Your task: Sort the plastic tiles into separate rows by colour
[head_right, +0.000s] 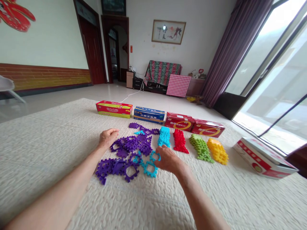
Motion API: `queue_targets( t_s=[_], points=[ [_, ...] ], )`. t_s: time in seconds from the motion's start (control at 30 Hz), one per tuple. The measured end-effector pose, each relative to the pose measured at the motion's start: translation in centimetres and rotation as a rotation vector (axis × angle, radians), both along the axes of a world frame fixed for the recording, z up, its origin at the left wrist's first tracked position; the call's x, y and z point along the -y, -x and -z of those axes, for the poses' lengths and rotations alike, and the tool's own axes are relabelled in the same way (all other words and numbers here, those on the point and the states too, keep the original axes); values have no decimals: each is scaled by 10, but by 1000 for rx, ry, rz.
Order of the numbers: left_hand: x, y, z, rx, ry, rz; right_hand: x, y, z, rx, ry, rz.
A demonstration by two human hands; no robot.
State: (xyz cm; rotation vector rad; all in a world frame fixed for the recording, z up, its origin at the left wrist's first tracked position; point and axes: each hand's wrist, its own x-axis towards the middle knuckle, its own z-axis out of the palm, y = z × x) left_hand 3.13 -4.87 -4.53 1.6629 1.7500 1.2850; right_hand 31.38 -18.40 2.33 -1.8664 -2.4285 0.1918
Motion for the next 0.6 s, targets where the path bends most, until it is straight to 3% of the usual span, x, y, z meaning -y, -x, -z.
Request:
queue_targets(
  t_s=[0.2,0.3,0.43,0.6],
  points=[
    [1,0,-2,-10,11,-3,-1,-7,1,-42,-69,2],
    [2,-1,-2,-22,5,-2,-5,-23,-2,-106,-184,27],
    [2,-1,-4,-23,23,0,-10,-37,3,-51,-336,55],
    [2,-1,-5,-23,44,0,-12,-37,14,29,-415,88]
  ],
)
